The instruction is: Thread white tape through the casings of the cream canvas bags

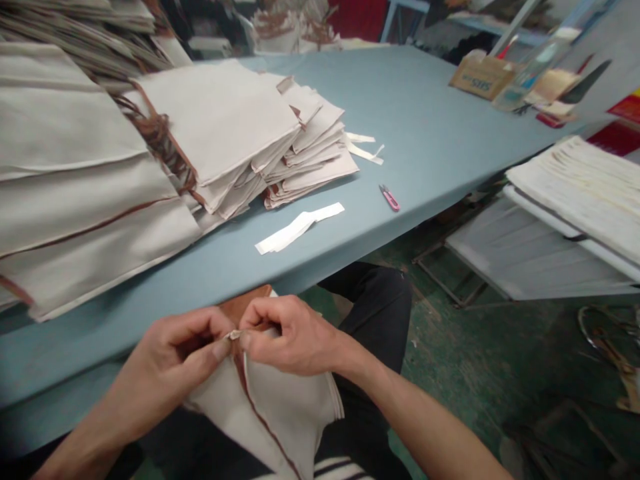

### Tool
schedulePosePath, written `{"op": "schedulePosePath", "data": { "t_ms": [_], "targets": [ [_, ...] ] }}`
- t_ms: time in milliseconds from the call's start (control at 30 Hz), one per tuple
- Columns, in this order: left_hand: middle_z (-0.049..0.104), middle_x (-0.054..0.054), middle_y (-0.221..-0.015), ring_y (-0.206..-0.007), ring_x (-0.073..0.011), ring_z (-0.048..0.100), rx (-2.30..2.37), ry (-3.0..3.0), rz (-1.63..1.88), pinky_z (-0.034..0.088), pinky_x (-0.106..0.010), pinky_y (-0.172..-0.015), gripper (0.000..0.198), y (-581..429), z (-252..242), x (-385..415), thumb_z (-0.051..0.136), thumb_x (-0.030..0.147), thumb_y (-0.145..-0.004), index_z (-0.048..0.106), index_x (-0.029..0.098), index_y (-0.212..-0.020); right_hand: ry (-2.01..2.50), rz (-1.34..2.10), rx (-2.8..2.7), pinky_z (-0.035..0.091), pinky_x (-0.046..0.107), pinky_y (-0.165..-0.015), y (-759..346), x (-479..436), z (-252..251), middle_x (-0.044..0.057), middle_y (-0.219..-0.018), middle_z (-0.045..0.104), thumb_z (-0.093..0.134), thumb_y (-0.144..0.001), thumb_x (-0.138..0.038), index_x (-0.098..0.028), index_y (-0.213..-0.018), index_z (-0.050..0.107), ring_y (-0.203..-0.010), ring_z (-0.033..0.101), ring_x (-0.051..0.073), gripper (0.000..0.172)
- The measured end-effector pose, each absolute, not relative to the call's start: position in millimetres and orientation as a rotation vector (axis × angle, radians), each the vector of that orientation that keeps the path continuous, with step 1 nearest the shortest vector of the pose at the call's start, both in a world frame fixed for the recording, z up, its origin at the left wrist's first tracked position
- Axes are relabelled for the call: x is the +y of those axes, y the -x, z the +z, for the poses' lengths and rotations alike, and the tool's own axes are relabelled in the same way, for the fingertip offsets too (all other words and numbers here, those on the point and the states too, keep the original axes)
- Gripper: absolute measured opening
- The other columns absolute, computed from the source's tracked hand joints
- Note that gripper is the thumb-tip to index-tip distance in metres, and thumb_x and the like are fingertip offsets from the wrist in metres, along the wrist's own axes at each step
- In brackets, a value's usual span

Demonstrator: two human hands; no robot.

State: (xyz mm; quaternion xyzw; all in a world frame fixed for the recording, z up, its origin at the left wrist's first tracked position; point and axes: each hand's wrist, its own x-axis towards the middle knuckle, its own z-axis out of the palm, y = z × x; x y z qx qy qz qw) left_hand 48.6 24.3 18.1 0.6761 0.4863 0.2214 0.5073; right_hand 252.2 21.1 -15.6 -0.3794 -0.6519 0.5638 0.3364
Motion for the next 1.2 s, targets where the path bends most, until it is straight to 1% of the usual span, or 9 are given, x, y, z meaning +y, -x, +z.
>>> {"op": "schedulePosePath", "data": {
  "t_ms": [67,133,300,467,700,800,933,1067,1200],
  "targets": [
    [0.053,0.004,-0.056,-0.048,-0.0098,0.043,1.154,-1.451,0.488,0.034,-0.020,-0.044,0.030,-45,11,22,0.064,0.042,-0.086,0.062,0.019,-0.067,0.937,1.693,-1.566,0.032,0.021,-0.052,-251,22,-22,-0.008,-0.065,0.044,0.063,-0.092,-0.035,-0.021,-0.078,0.054,-0.057,0.036,0.009,0.022],
    [0.056,0.003,-0.058,-0.049,-0.0098,0.044,1.132,-1.375,0.475,0.034,-0.019,-0.044,0.031,-42,7,20,0.069,0.045,-0.087,0.064,0.019,-0.070,0.903,1.702,-1.546,0.034,0.021,-0.053,-251,20,-25,-0.008,-0.066,0.044,0.065,-0.093,-0.035,-0.021,-0.079,0.055,-0.058,0.037,0.009,0.023],
    [0.061,0.001,-0.062,-0.054,-0.0113,0.050,1.173,-1.480,0.501,0.039,-0.018,-0.047,0.028,-43,18,17,0.068,0.040,-0.090,0.071,0.018,-0.073,0.884,1.197,-1.780,0.043,0.023,-0.063,-258,19,-13,-0.004,-0.077,0.063,0.074,-0.091,-0.024,-0.020,-0.086,0.062,-0.065,0.054,0.011,0.014],
    [0.067,0.002,-0.061,-0.053,-0.0110,0.058,1.199,-1.869,0.658,0.042,-0.019,-0.051,0.027,-53,30,12,0.060,0.025,-0.093,0.073,0.019,-0.070,0.844,0.804,-1.990,0.050,0.024,-0.069,-268,22,4,0.000,-0.082,0.074,0.066,-0.094,-0.013,-0.020,-0.090,0.065,-0.072,0.066,0.013,0.009],
    [0.062,0.005,-0.059,-0.051,-0.0088,0.056,1.174,-2.036,0.755,0.042,-0.018,-0.053,0.029,-59,32,5,0.055,0.016,-0.091,0.067,0.020,-0.065,0.966,0.735,-2.016,0.044,0.026,-0.062,-258,12,3,0.000,-0.073,0.070,0.058,-0.083,-0.008,-0.019,-0.082,0.064,-0.064,0.061,0.014,0.012],
    [0.061,0.003,-0.059,-0.052,-0.0113,0.055,1.245,-1.825,0.697,0.042,-0.019,-0.050,0.028,-55,28,5,0.058,0.025,-0.090,0.067,0.020,-0.064,1.003,0.907,-1.895,0.041,0.024,-0.059,-254,11,0,-0.003,-0.070,0.067,0.058,-0.082,-0.010,-0.020,-0.080,0.064,-0.059,0.055,0.011,0.011],
    [0.062,0.002,-0.060,-0.053,-0.0138,0.055,1.287,-1.645,0.581,0.043,-0.021,-0.047,0.029,-48,24,5,0.062,0.038,-0.090,0.070,0.020,-0.067,0.978,1.126,-1.837,0.045,0.022,-0.060,-257,12,-2,-0.003,-0.073,0.070,0.064,-0.086,-0.017,-0.020,-0.081,0.065,-0.061,0.058,0.011,0.006],
    [0.066,0.002,-0.062,-0.054,-0.0134,0.058,1.279,-1.827,0.629,0.044,-0.021,-0.051,0.028,-51,27,7,0.058,0.028,-0.091,0.071,0.021,-0.068,0.948,0.935,-1.956,0.046,0.023,-0.061,-260,13,-1,-0.002,-0.073,0.072,0.064,-0.090,-0.017,-0.020,-0.079,0.062,-0.061,0.060,0.012,0.011],
    [0.067,0.005,-0.064,-0.056,-0.0101,0.061,1.193,-2.061,0.721,0.045,-0.020,-0.057,0.027,-55,30,3,0.056,0.017,-0.095,0.069,0.021,-0.072,1.029,0.585,-2.159,0.049,0.029,-0.066,-259,8,7,0.003,-0.077,0.078,0.059,-0.092,-0.014,-0.020,-0.082,0.065,-0.071,0.071,0.018,0.013]
  ]
}}
